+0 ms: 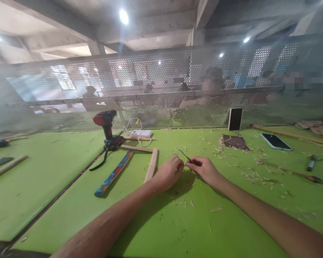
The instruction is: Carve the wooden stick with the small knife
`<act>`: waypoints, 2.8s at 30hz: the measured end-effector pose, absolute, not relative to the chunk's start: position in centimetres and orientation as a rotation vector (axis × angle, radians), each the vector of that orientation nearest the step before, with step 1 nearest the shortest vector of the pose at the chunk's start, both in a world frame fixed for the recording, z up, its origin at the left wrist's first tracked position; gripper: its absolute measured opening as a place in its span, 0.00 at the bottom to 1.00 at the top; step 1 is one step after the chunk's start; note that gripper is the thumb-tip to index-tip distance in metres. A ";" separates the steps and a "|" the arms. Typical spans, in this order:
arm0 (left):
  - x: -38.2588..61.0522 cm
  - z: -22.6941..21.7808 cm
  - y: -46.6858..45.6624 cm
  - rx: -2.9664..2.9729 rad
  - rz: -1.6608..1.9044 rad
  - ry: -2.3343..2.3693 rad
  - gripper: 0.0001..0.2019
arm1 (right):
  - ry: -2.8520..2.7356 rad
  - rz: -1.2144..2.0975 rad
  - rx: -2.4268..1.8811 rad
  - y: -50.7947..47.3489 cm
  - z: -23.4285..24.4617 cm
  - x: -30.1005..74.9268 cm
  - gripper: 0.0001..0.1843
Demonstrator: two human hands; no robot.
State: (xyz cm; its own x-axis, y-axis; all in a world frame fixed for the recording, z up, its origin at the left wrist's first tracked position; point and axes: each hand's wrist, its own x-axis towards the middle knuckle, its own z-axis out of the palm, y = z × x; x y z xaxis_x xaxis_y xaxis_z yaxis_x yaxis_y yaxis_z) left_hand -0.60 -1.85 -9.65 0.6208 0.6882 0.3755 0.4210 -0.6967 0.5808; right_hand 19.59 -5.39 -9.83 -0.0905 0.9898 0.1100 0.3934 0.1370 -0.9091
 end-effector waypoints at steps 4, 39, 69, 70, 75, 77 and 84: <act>-0.6 -9.7 -1.9 2.391 0.805 0.847 0.05 | -1.598 0.960 -1.372 -5.7 -9.6 19.3 0.39; -0.5 -9.8 -2.6 3.303 0.707 0.874 0.07 | -1.525 1.176 -1.307 -4.8 -10.6 19.5 0.32; -1.2 -8.5 -3.1 3.275 1.044 0.661 0.11 | -1.285 1.439 -1.181 -5.8 -9.1 19.1 0.29; -1.2 -8.6 -3.1 3.273 1.078 0.644 0.12 | -1.279 1.457 -1.168 -5.8 -9.1 19.1 0.29; -1.2 -8.9 -2.9 3.303 1.224 0.512 0.12 | -1.220 1.571 -1.117 -6.1 -9.0 19.1 0.26; -1.2 -9.2 -2.9 3.304 1.251 0.488 0.13 | -1.201 1.598 -1.099 -6.1 -9.1 19.0 0.25; -0.8 -10.8 -2.7 3.248 1.297 0.479 0.13 | -1.173 1.637 -1.060 -6.1 -10.0 18.8 0.25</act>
